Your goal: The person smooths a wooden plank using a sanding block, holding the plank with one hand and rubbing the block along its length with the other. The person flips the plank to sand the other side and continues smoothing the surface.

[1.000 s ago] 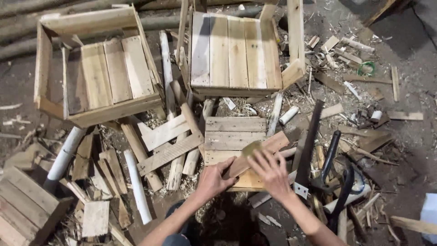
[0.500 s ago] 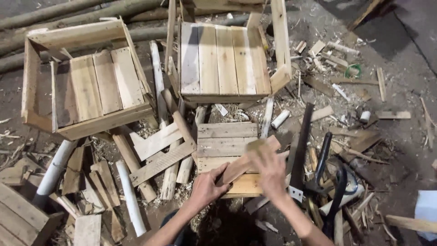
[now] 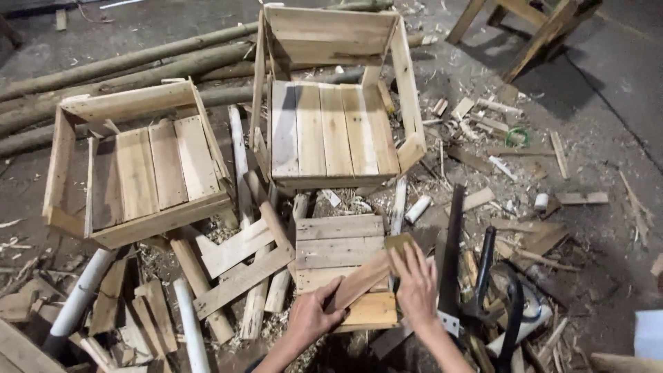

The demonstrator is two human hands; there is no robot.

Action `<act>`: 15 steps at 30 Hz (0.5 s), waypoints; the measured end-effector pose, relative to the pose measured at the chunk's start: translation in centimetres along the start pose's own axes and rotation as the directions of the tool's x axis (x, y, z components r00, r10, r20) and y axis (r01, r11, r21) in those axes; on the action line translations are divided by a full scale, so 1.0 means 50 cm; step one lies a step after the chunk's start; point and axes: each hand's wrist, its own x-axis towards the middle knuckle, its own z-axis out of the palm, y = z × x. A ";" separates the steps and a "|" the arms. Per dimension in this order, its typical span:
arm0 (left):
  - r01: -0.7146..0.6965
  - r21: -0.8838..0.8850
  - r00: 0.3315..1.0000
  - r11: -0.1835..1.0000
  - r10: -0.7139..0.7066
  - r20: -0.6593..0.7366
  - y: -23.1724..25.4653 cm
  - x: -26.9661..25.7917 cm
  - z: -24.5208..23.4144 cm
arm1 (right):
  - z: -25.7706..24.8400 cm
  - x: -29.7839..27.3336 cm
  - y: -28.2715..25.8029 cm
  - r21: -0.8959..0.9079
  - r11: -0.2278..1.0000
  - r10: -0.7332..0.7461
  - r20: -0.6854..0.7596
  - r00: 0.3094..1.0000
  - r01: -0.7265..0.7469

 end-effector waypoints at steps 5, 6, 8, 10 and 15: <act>-0.059 0.066 0.996 0.996 0.063 -0.063 -0.008 0.002 -0.004 | -0.022 -0.006 -0.035 0.032 0.980 -0.198 0.124 0.972 0.195; -0.060 0.040 0.997 0.997 0.062 -0.054 -0.006 0.003 -0.002 | -0.044 0.010 -0.031 0.029 0.994 -0.113 0.171 0.979 0.110; -0.058 0.013 0.997 0.998 0.058 -0.041 -0.006 -0.006 -0.001 | -0.007 -0.020 0.000 -0.014 0.999 -0.051 0.114 0.992 0.053; -0.064 -0.010 0.997 0.998 0.064 -0.039 0.008 0.003 -0.006 | 0.011 -0.023 0.018 -0.052 0.999 0.005 0.041 0.999 -0.003; -0.020 -0.048 0.999 0.999 0.018 -0.041 0.015 -0.007 -0.019 | -0.004 -0.007 0.006 -0.017 0.999 -0.050 0.000 0.999 0.050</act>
